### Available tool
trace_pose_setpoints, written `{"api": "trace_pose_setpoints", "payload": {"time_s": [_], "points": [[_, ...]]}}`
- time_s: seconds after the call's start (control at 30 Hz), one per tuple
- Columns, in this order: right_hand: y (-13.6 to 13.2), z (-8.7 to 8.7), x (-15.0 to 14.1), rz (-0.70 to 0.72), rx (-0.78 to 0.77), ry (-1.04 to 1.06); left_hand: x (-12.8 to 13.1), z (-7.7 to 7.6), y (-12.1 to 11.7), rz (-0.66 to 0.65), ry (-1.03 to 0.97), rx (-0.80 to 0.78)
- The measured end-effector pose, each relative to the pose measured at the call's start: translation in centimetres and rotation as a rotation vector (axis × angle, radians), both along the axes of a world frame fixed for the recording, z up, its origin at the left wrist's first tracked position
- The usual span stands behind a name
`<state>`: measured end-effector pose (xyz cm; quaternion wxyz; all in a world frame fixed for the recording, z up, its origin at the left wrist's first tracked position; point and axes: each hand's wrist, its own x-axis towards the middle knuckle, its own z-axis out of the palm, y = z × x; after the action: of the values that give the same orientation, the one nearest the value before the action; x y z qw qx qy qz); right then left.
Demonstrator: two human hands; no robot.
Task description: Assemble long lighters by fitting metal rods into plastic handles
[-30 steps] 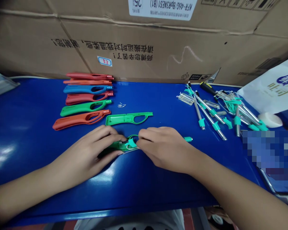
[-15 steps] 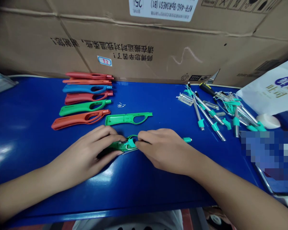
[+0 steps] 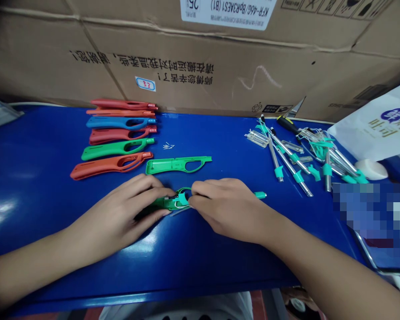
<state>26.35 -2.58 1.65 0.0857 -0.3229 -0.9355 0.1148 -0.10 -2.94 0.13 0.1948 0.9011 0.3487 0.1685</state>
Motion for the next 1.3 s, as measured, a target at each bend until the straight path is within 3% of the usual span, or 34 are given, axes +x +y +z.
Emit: {"api": "trace_pose_setpoints", "payload": {"time_s": [0.13,0.23,0.57,0.87,1.03,1.3], "points": [[0.1,-0.2,-0.1,-0.183,-0.242,0.194,0.0,-0.1,0.0,0.0,0.0,0.002],[0.4,-0.4,-0.2,-0.268,-0.328,0.298,0.2,-0.1,0.1,-0.007,0.017,0.008],[0.7,-1.1,-0.4,-0.373,-0.322,0.31,-0.1,-0.3,-0.1,-0.082,0.159,0.224],[0.8,-1.0,-0.6,-0.408,-0.372,0.317,0.1,-0.1,-0.2,-0.089,0.229,0.249],[0.7,-0.9,-0.9,-0.473,-0.414,0.306,0.0,-0.1,-0.1,-0.09,0.203,0.24],[0.7,-0.8,-0.9,-0.465,-0.414,0.288,0.0,-0.2,0.2,-0.081,0.055,0.266]]}}
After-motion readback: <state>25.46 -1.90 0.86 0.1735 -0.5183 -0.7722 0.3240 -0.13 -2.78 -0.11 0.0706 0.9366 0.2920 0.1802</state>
